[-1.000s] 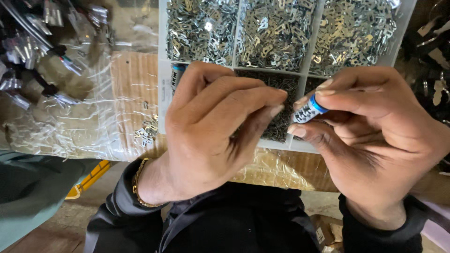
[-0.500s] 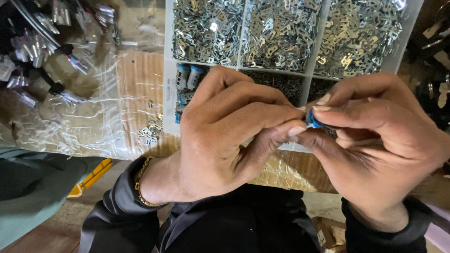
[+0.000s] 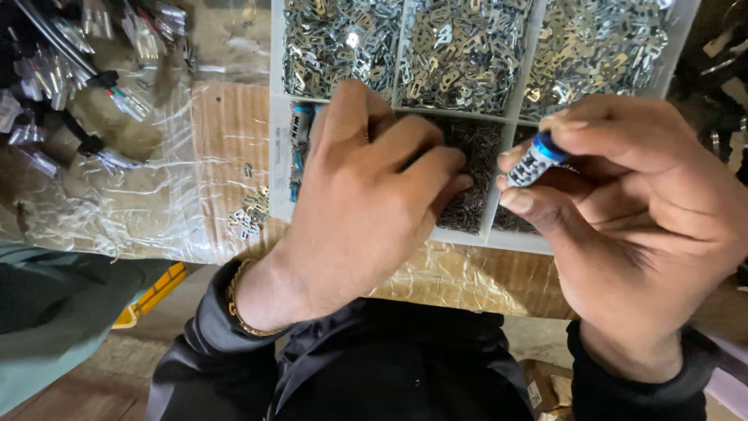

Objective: The person holds a lock plug cylinder in one hand and repeatedly picks small metal pins and wafers from a compartment tray, inserting them one at a time into the plug by hand. They occasionally reach across the table for parts and continue loading the cylinder throughout the clip.

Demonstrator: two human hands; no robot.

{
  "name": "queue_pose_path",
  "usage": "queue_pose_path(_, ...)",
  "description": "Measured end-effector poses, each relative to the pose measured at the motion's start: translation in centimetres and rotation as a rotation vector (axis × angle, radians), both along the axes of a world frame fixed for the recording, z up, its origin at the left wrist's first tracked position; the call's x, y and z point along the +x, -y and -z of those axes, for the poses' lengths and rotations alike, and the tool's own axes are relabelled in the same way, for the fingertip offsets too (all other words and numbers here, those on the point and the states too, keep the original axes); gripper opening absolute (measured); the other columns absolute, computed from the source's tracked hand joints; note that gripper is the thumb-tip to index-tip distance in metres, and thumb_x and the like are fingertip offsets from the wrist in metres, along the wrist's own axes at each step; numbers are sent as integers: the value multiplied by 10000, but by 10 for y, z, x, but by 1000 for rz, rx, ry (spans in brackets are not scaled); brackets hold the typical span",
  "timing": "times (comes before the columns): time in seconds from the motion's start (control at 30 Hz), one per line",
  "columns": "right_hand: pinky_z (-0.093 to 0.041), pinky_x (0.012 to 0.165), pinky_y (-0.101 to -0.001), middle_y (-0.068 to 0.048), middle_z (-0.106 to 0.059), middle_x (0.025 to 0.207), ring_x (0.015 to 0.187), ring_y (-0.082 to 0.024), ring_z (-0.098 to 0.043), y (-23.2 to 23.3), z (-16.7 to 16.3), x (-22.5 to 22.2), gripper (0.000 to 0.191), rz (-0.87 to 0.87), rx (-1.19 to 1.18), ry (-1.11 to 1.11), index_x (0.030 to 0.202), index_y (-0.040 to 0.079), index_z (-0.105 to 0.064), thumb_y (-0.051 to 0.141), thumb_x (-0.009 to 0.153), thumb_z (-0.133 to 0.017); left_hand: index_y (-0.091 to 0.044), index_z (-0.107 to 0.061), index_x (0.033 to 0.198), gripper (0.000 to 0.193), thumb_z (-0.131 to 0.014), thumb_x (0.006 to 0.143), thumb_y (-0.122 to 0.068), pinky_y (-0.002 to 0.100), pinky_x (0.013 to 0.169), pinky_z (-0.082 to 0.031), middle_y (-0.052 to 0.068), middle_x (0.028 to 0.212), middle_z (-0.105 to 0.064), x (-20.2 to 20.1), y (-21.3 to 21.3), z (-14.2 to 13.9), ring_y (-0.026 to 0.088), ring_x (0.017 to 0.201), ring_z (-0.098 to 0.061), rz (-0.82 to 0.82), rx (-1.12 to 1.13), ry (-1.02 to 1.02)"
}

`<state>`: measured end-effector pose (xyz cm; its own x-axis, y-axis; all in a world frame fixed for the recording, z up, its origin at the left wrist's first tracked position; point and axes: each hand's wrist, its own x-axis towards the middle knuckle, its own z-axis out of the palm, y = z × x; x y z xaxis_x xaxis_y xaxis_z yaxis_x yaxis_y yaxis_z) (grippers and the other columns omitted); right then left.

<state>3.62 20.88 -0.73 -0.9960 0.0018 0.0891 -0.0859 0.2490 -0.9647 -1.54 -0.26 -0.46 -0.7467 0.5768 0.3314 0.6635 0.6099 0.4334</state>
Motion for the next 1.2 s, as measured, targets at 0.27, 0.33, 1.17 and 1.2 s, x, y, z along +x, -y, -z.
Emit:
queue_pose_path(0.27,-697,830,-263,-202,-601,1298,1081,-244,-748,0,-3,-5,319,-66,126,-62,1210,-48,-589,-52,935,-751,-57,-721,1064,113,-790,996,-114,354,836,-456,45,1030,-732,7,4,-4,191,911,-634,49,380,328)
queue_pose_path(0.33,-699,827,-256,-190,-605,1273,1064,-235,-749,0,-2,-4,309,-63,106,-65,1190,-47,-597,-48,922,-751,-49,-718,1062,107,-782,1006,-114,345,844,-463,43,1026,-747,9,5,-3,167,919,-671,46,400,315)
queue_pose_path(1.17,-623,678,-187,-204,-596,1221,888,-124,-726,-6,-1,-1,300,-103,163,-58,1135,-36,-622,-84,887,-783,-38,-688,1092,171,-820,989,-8,202,716,-564,55,1013,-731,17,5,-1,73,848,-674,-5,576,447)
queue_pose_path(1.2,-598,646,-177,-199,-602,1221,834,-99,-704,-7,0,0,299,-106,167,-64,1134,-30,-628,-77,885,-786,-36,-683,1089,179,-822,981,-5,193,703,-568,56,1011,-727,17,5,-1,71,840,-669,-11,587,445)
